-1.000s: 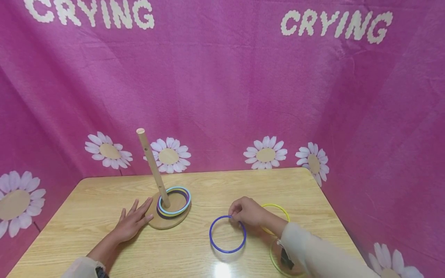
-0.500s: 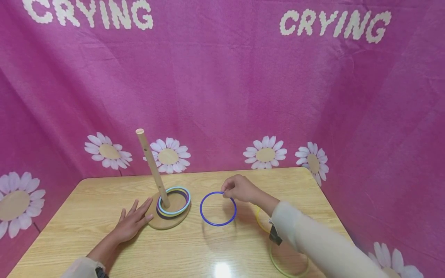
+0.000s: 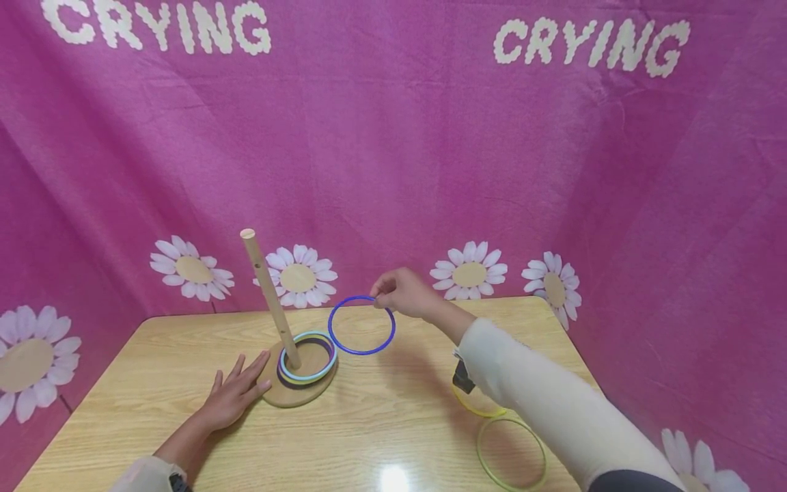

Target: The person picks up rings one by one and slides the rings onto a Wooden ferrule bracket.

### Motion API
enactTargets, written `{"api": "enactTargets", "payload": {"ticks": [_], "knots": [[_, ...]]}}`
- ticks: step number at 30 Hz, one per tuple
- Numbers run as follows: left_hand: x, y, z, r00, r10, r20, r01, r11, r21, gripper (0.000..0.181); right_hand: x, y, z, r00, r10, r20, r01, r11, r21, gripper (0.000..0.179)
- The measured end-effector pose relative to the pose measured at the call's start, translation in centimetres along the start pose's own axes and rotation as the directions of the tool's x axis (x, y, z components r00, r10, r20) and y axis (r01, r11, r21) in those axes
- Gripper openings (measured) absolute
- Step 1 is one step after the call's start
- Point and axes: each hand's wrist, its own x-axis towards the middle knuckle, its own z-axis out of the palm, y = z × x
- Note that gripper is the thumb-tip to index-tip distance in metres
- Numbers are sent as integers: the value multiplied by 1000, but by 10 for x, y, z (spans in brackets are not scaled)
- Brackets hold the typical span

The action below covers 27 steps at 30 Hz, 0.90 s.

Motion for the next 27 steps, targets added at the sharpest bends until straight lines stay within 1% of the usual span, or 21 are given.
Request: {"api": "enactTargets", "payload": {"ticks": [5,9,14,18,22,27], "knots": [[0,1,0,1000,2,-3,-2,1000,-3,66,14,-24,-7,1000,-13,-28,14,1000,28,7],[0,0,1,1000,4,-6,-4,1000,3,66,25,-44,-13,998,-37,-54,39,999,38,10],[1,-1,2,1000,0,-3,0,1000,8,66,38,-68,-21,993,-71,-98,79,994,78,13],[1,-2,2,1000,0,-4,0,1000,11,67,46,-88,-26,989,-83,-125,96,990,100,12],[2,-2,2,1000,-2,-2,2,1000,14,67,54,-104,-28,987,-83,-137,98,990,100,16],[2,-2,2,1000,-7,4,7,1000,13,67,63,-122,-26,985,-78,-157,95,990,101,13]]}}
